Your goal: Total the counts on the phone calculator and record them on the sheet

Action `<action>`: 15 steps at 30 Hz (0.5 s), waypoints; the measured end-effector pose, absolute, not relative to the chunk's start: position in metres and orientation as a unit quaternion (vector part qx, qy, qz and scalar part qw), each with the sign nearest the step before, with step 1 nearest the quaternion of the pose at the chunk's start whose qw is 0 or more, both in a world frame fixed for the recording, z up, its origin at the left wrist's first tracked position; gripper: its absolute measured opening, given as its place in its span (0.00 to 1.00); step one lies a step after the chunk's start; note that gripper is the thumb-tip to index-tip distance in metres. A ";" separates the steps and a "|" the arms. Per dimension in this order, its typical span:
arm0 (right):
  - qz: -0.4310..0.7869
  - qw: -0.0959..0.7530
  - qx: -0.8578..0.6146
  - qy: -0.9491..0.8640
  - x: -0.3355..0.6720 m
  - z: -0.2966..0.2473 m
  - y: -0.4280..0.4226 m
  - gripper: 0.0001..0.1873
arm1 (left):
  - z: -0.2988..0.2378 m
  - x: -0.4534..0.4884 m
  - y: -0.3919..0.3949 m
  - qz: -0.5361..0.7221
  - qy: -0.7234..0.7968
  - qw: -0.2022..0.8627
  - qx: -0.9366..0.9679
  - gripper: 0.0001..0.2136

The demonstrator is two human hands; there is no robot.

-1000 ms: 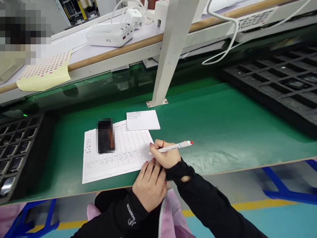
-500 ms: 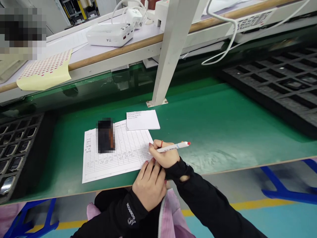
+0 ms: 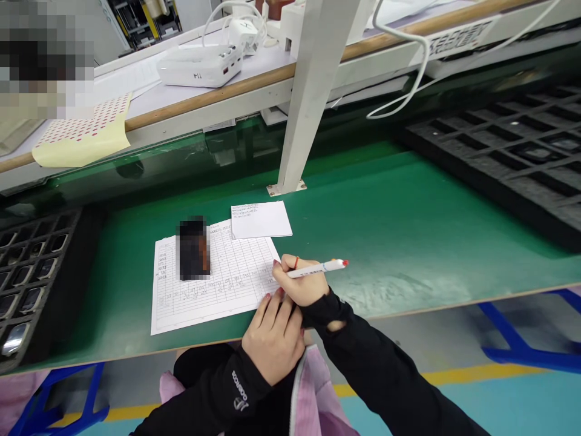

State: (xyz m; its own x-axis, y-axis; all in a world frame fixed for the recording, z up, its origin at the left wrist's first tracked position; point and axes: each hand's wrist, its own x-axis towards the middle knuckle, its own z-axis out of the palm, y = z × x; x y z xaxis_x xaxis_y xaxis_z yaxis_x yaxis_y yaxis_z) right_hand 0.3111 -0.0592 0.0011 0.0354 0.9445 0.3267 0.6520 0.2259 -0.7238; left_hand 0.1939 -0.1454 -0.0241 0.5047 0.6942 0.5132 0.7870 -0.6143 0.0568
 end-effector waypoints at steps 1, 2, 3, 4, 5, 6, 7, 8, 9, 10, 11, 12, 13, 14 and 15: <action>0.178 0.402 -0.589 -0.678 0.312 0.001 -0.059 0.20 | -0.024 0.194 -0.145 -0.253 -0.430 0.092 -0.862 0.16; 0.177 0.400 -0.585 -0.683 0.312 0.001 -0.058 0.20 | -0.024 0.194 -0.145 -0.254 -0.430 0.091 -0.862 0.16; 0.178 0.397 -0.584 -0.685 0.313 0.001 -0.058 0.20 | -0.024 0.194 -0.146 -0.254 -0.430 0.091 -0.862 0.17; 0.179 0.396 -0.586 -0.684 0.313 0.001 -0.059 0.20 | -0.024 0.194 -0.146 -0.253 -0.430 0.091 -0.862 0.17; 0.181 0.396 -0.588 -0.682 0.312 0.001 -0.059 0.20 | -0.023 0.194 -0.145 -0.252 -0.430 0.092 -0.862 0.17; 0.180 0.398 -0.590 -0.679 0.312 0.001 -0.059 0.20 | -0.023 0.194 -0.145 -0.251 -0.430 0.093 -0.862 0.17; 0.180 0.399 -0.593 -0.676 0.312 0.001 -0.060 0.20 | -0.023 0.194 -0.145 -0.250 -0.430 0.094 -0.863 0.17; 0.178 0.402 -0.596 -0.672 0.311 0.001 -0.060 0.20 | -0.023 0.194 -0.145 -0.249 -0.430 0.095 -0.863 0.17; 0.175 0.405 -0.600 -0.667 0.310 0.002 -0.061 0.20 | -0.023 0.194 -0.145 -0.249 -0.430 0.095 -0.863 0.17; 0.173 0.408 -0.605 -0.661 0.310 0.002 -0.061 0.20 | -0.023 0.194 -0.145 -0.250 -0.430 0.095 -0.863 0.17; 0.170 0.410 -0.610 -0.656 0.309 0.003 -0.061 0.20 | -0.024 0.194 -0.145 -0.250 -0.429 0.095 -0.863 0.17; 0.170 0.411 -0.613 -0.653 0.308 0.004 -0.062 0.20 | -0.024 0.194 -0.145 -0.251 -0.430 0.095 -0.862 0.17; 0.170 0.410 -0.616 -0.651 0.308 0.005 -0.062 0.20 | -0.024 0.194 -0.145 -0.251 -0.430 0.095 -0.862 0.17; 0.171 0.409 -0.617 -0.651 0.307 0.006 -0.062 0.20 | -0.024 0.194 -0.145 -0.250 -0.429 0.095 -0.863 0.17; 0.172 0.408 -0.617 -0.651 0.307 0.007 -0.062 0.20 | -0.024 0.194 -0.145 -0.248 -0.429 0.095 -0.863 0.17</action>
